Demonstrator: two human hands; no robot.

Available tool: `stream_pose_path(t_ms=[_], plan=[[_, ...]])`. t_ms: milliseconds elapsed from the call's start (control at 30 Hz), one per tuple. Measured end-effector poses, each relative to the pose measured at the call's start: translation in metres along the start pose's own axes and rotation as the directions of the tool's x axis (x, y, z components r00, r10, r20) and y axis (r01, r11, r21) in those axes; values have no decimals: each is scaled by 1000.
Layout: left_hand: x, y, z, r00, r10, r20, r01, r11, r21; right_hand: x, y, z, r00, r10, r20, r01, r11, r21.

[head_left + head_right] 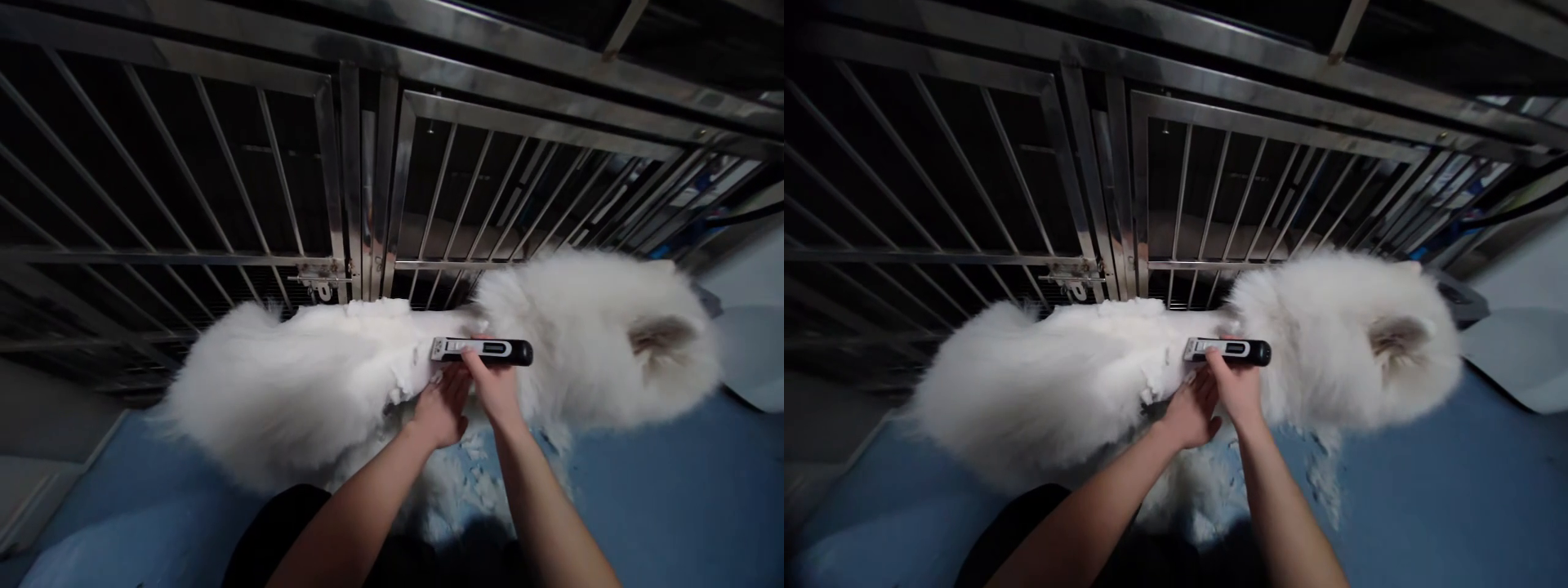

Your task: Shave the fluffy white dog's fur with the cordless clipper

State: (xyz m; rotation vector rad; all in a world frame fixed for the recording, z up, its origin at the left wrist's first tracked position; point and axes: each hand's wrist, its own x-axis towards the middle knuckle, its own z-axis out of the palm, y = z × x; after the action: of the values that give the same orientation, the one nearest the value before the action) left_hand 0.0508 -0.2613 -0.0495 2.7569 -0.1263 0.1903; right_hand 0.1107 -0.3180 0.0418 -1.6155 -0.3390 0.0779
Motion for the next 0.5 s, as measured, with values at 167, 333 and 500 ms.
stream_pose_path(t_ms=[167,333,500], plan=[[12,12,-7,995,-72,64,73,997,-10,4,10,4,990,99,103,-111,987,119],[14,16,-12,997,-38,64,40,999,-20,12,3,-9,992,84,96,-93,990,102],[14,18,-10,995,-75,69,73,997,24,11,4,-9,993,57,105,-67,993,98]])
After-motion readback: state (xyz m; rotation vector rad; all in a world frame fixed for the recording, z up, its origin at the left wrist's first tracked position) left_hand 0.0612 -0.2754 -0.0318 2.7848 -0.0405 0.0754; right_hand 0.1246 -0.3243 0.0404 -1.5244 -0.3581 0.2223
